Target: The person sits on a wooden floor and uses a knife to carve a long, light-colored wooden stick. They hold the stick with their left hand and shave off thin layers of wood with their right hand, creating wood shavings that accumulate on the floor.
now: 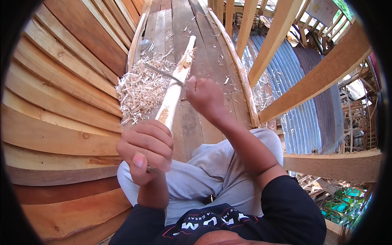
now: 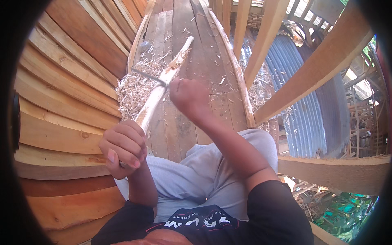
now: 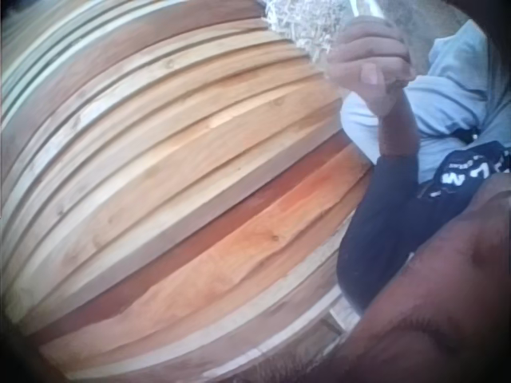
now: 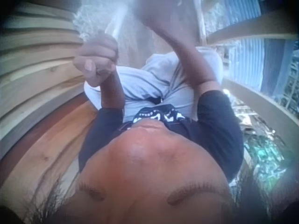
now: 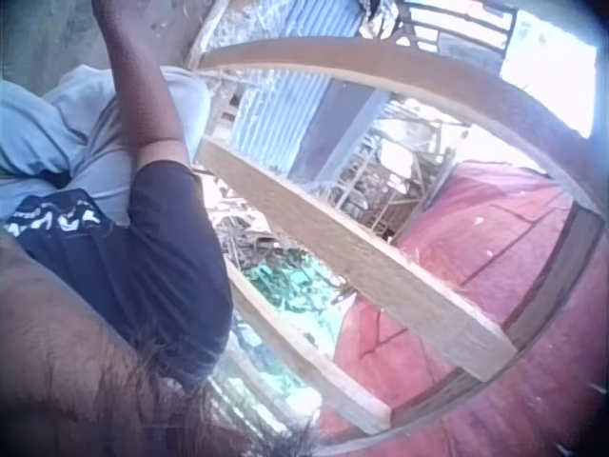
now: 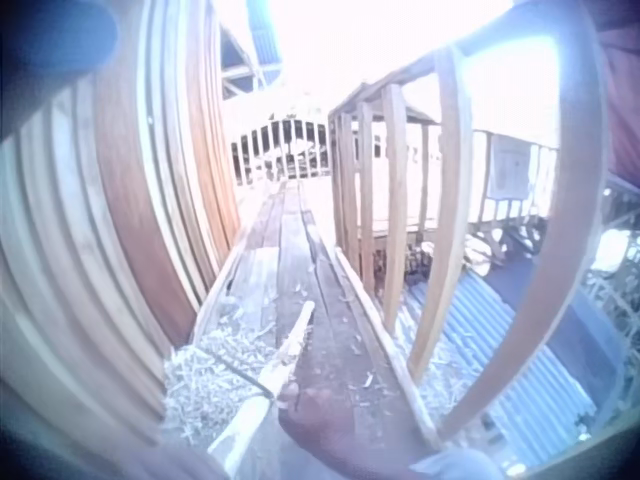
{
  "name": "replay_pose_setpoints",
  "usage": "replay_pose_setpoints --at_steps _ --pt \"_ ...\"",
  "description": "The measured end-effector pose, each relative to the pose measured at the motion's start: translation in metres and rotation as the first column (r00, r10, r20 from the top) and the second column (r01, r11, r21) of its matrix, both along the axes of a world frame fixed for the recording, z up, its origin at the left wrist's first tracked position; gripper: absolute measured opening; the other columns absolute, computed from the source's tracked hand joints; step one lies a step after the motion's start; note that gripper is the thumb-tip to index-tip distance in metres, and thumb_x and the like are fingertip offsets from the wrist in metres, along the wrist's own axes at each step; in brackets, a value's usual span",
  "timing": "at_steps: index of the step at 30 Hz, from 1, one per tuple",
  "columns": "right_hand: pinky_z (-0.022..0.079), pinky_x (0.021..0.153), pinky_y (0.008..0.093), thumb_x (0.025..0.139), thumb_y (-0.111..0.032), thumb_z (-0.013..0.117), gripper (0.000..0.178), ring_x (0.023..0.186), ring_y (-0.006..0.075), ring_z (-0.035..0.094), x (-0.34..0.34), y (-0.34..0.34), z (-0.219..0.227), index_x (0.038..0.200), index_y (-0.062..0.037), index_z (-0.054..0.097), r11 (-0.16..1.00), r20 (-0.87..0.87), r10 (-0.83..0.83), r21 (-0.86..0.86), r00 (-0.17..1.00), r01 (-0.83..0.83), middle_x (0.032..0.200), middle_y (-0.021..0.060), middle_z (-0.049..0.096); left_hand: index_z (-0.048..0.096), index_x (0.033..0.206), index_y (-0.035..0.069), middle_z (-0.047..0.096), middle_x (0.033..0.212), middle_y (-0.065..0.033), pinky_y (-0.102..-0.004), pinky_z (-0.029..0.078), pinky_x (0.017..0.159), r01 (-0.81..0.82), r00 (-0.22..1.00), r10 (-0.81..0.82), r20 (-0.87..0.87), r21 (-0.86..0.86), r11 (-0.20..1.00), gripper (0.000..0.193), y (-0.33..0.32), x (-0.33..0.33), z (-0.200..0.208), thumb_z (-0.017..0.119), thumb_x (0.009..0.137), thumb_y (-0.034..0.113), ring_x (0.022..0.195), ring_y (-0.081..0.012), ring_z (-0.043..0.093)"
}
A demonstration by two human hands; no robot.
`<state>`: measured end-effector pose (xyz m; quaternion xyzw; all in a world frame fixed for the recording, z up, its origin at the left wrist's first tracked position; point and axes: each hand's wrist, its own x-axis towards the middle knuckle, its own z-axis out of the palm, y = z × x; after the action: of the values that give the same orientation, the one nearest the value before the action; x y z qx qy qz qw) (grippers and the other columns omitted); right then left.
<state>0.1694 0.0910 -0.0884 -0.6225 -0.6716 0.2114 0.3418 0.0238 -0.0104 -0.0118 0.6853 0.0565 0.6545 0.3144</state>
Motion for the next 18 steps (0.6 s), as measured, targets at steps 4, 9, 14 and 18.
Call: replay_pose_setpoints --at_steps 4,9,14,18 --pt "0.048 0.061 0.0527 0.093 -0.028 0.041 0.051 0.057 0.0457 0.059 0.009 0.014 -0.03 0.06 0.0056 0.06 0.993 -0.139 0.067 0.107 0.988 -0.053 0.059 0.0276 0.055 0.057 0.053 0.006 0.058 0.052 -0.0058 -0.0325 0.045 0.053 -0.008 0.998 0.009 0.058 -0.019 1.0 0.043 0.006 -0.002 0.0 0.037 0.089 0.017 0.045 -0.0186 0.053" --pt "0.05 0.065 0.0541 0.091 -0.027 0.036 0.051 0.061 0.0461 0.061 -0.009 -0.005 -0.003 0.061 0.0042 0.063 0.993 -0.002 0.104 0.052 0.995 -0.104 0.062 0.0282 0.059 0.054 0.051 0.008 0.053 0.047 -0.005 -0.0311 0.042 0.053 -0.054 0.993 0.059 0.1 -0.054 0.997 0.043 0.007 -0.012 -0.007 0.037 0.089 0.019 0.041 -0.0168 0.047" --pt "0.048 0.065 0.0553 0.092 -0.028 0.035 0.051 0.064 0.047 0.061 0.024 0.038 -0.042 0.064 0.0033 0.064 0.982 0.002 -0.114 0.154 0.994 0.112 0.063 0.0273 0.06 0.058 0.052 0.003 0.057 0.052 -0.0074 -0.0344 0.047 0.051 0.045 0.998 -0.046 -0.036 -0.024 0.999 0.042 0.003 0.009 0.004 0.042 0.088 0.02 0.045 -0.0211 0.054" --pt "0.049 0.07 0.0542 0.094 -0.034 0.036 0.054 0.072 0.0483 0.061 0.003 0.003 -0.016 0.067 0.0036 0.064 0.998 -0.03 0.07 0.01 0.997 -0.069 0.069 0.0278 0.061 0.057 0.051 0.003 0.056 0.051 -0.0067 -0.0337 0.047 0.05 0.022 0.997 -0.025 -0.071 -0.045 0.999 0.041 0.006 0.004 -0.009 0.046 0.086 0.022 0.045 -0.0217 0.055"
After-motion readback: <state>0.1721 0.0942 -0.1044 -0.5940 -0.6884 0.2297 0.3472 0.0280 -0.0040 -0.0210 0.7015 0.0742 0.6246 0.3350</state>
